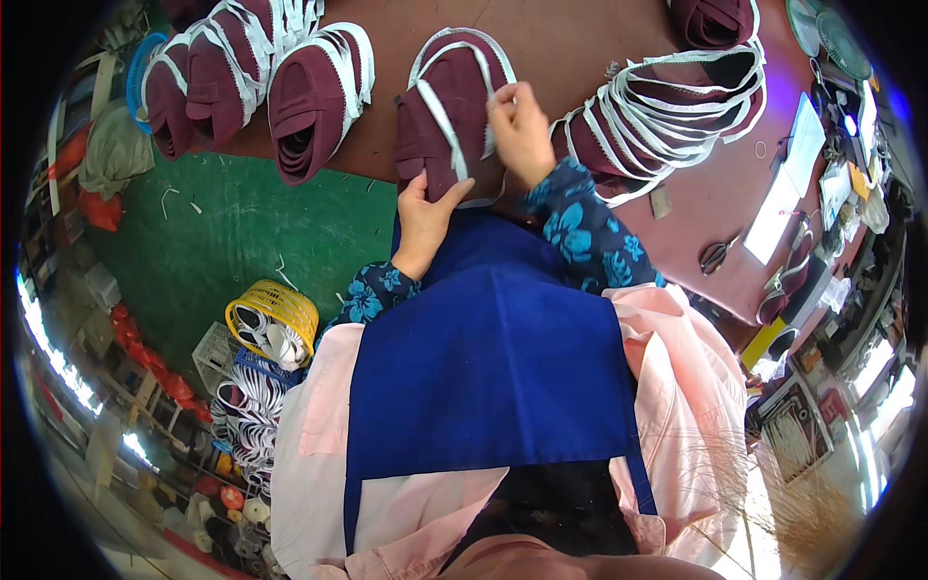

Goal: Manually assemble and inspect shoe upper components by folding, aligning, and finishing edges at a factory workstation.

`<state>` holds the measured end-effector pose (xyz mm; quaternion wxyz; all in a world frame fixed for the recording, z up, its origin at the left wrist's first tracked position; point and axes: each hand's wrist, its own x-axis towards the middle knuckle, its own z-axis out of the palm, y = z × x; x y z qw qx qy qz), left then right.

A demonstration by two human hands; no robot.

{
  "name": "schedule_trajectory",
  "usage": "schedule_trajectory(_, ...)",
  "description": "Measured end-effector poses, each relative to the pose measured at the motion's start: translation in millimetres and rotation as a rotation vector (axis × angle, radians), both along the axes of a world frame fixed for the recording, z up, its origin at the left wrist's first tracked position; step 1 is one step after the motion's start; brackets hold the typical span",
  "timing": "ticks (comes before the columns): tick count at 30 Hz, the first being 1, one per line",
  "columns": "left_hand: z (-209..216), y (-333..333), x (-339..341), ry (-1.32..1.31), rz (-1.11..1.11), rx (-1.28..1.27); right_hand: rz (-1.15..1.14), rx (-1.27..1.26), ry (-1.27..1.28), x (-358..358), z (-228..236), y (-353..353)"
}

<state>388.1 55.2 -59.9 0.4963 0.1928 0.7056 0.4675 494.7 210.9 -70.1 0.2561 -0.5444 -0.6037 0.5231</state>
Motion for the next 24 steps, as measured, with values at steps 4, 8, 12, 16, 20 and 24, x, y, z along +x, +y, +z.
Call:
schedule_trajectory(4,5.0,-12.9,-18.3,-0.151,0.203,0.007,0.119,-0.605,0.435,7.0,12.6,-7.1)
schedule_trajectory(8,19.6,-30.6,-41.0,-0.387,0.386,0.118,-0.147,0.106,-0.156,30.6,-51.5,39.1)
schedule_trajectory(12,31.1,-22.1,-37.3,-0.259,0.239,0.126,0.016,-0.238,-0.367,37.5,-107.7,68.9)
schedule_trajectory(16,20.4,-6.1,-22.6,0.112,-0.086,0.106,0.045,-0.64,-0.126,28.4,-119.4,67.0)
schedule_trajectory(20,-31.3,3.1,-14.4,0.909,-0.37,0.218,0.032,-0.714,0.176,10.9,-47.3,33.8)
schedule_trajectory(24,-26.4,33.3,-19.2,0.758,-0.272,-0.031,0.048,-0.805,0.499,13.9,-28.1,20.5)
